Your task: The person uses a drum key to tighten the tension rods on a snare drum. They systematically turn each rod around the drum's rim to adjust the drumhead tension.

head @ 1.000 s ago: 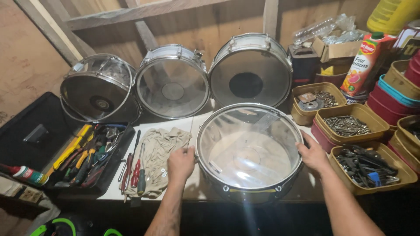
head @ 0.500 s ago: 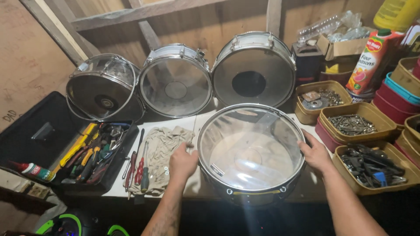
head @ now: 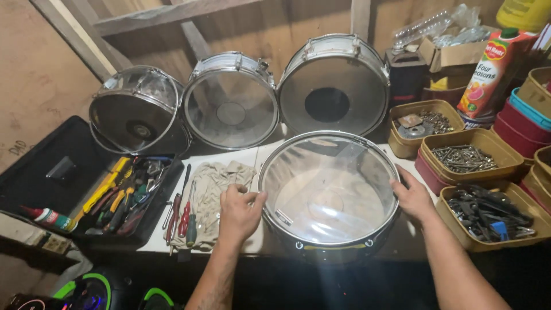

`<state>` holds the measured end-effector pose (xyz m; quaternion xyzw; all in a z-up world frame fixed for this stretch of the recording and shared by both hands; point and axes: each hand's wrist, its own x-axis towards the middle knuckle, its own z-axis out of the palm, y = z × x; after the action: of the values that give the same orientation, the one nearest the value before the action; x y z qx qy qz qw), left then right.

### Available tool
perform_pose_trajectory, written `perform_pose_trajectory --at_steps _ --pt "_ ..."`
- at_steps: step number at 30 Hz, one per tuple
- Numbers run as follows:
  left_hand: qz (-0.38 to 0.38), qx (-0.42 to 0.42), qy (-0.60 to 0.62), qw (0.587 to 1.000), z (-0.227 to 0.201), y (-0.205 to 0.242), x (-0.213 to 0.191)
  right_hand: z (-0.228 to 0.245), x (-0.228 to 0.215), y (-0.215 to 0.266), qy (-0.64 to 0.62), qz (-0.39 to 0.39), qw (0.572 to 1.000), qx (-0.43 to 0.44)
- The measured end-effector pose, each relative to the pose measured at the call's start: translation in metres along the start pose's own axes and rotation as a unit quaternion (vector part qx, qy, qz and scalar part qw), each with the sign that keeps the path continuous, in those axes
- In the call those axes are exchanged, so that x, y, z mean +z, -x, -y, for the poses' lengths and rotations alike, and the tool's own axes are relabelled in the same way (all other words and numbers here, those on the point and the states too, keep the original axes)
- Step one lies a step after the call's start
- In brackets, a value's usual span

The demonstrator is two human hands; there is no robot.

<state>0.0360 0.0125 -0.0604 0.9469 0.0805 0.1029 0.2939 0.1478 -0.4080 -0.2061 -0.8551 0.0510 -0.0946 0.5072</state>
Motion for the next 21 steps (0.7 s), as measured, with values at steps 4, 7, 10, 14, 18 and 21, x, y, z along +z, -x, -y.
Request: perform_pose_trajectory --at_steps 4,7,10,14,18,21 --pt "0.042 -0.049 -0.033 0.997 -0.017 0.002 -0.017 0.01 -0.002 0.01 0.025 -0.004 0.999 0.038" --pt "0.03 -0.028 -0.07 0.997 -0.023 0.009 -0.027 0.013 0.003 0.022 0.008 -0.052 0.998 0.045" --pt "0.087 -0.086 0.045 0.992 -0.032 0.014 -0.037 0.01 0.015 0.048 -0.008 -0.173 0.985 0.014" --pt "0.093 0.035 -0.029 0.995 -0.004 -0.003 -0.023 0.041 0.043 0.122 -0.002 -0.228 0.973 0.027" --pt "0.05 0.05 -0.035 0.997 0.013 -0.016 -0.009 0.083 0.058 0.169 0.038 -0.19 0.981 0.012" --pt "0.013 -0.037 0.053 0.998 -0.002 -0.004 -0.028 0.056 0.06 0.152 0.046 -0.204 0.978 -0.01"
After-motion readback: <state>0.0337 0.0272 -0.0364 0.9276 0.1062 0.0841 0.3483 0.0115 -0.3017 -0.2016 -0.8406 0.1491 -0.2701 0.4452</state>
